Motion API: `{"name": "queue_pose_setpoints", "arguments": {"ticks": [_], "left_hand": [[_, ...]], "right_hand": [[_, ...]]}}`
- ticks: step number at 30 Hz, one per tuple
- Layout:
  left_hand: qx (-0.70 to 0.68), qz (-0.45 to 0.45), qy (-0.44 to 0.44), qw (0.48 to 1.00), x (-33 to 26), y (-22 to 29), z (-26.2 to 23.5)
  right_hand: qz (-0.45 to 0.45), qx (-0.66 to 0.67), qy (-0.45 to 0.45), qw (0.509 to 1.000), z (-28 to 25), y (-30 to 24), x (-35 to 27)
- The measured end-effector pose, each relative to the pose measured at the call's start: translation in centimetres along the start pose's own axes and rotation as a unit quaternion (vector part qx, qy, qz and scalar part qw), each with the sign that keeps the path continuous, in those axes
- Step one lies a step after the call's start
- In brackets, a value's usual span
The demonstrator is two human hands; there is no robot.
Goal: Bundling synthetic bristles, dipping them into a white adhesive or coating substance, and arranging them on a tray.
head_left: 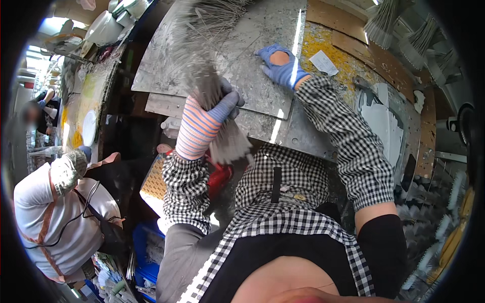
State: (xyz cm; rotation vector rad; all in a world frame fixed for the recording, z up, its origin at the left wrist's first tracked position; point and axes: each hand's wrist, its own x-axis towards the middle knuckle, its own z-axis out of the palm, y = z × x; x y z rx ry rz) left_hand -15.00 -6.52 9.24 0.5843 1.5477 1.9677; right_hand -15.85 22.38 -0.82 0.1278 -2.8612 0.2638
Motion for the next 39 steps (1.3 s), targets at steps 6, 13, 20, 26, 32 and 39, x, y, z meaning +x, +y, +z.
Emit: {"name": "queue_pose_setpoints", "arguments": {"ticks": [6,13,20,26,32,39], "left_hand": [[0.718,0.058,-0.050,0.692,7.6,-0.5,2.8],[0.759,0.012,-0.153,0.633,16.9,-6.8,-2.6],[0.835,0.100,-0.042,0.539,22.8,-4.1,-9.7],[0.815,0.149,-0.055,0.558,26.2,-5.1,-16.1],[0.816,0.074,-0.078,0.567,22.0,-5.8,-14.0],[0.771,0.066,-0.147,0.617,18.9,-5.1,-9.5]], "right_hand": [[-0.024,-0.018,-0.058,0.998,5.4,1.8,-1.7],[0.098,0.034,-0.135,0.985,-1.0,-4.8,-6.3],[0.183,0.239,-0.160,0.940,-3.4,-5.5,-10.4],[0.296,0.528,-0.122,0.787,-4.3,-7.3,-7.9],[0.412,0.665,-0.071,0.619,-0.8,-13.8,-5.6],[0.451,0.749,-0.064,0.482,7.6,-16.6,3.0]]}}
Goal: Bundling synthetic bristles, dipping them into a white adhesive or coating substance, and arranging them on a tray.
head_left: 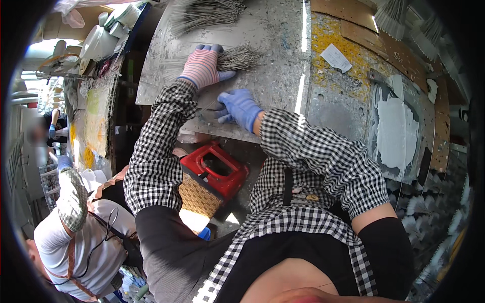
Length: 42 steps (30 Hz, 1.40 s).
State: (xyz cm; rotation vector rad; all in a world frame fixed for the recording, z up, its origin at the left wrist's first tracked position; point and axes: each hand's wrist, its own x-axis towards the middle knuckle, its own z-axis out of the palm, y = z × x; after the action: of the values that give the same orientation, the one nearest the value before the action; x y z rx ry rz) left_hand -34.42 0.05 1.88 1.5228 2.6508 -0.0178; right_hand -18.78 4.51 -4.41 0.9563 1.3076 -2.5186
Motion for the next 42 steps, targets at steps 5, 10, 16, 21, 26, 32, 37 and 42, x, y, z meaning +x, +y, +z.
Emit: {"name": "queue_pose_setpoints", "arguments": {"ticks": [5,10,16,21,26,32,37,42], "left_hand": [[0.008,0.041,-0.008,0.999,0.1,-0.8,0.1],[0.062,0.043,0.049,0.996,-2.1,2.5,-1.3],[0.100,0.050,-0.026,0.993,0.0,1.1,-1.0],[-0.021,-0.011,-0.116,0.993,1.8,-1.1,-0.7],[0.129,0.081,0.104,0.983,-0.6,1.4,-0.2],[0.056,-0.073,-0.026,0.995,0.3,1.3,2.8],[0.021,-0.065,-0.038,0.997,0.0,4.9,0.6],[-0.569,0.081,0.115,0.811,-2.3,12.8,-6.1]], "right_hand": [[0.048,-0.012,-0.005,0.999,0.0,-2.3,1.9],[-0.012,-0.172,-0.100,0.980,-3.3,-2.2,-0.7],[-0.066,-0.392,-0.128,0.908,-5.9,-0.4,-8.1],[-0.057,-0.336,-0.118,0.933,-8.5,1.0,-10.9],[-0.050,-0.285,-0.102,0.952,-10.8,1.0,-12.5],[-0.063,-0.286,-0.096,0.952,-11.1,0.3,-14.6],[-0.109,-0.272,-0.069,0.954,-14.4,-0.3,-14.1],[-0.387,-0.421,0.132,0.810,-12.8,-5.3,-16.1]]}}
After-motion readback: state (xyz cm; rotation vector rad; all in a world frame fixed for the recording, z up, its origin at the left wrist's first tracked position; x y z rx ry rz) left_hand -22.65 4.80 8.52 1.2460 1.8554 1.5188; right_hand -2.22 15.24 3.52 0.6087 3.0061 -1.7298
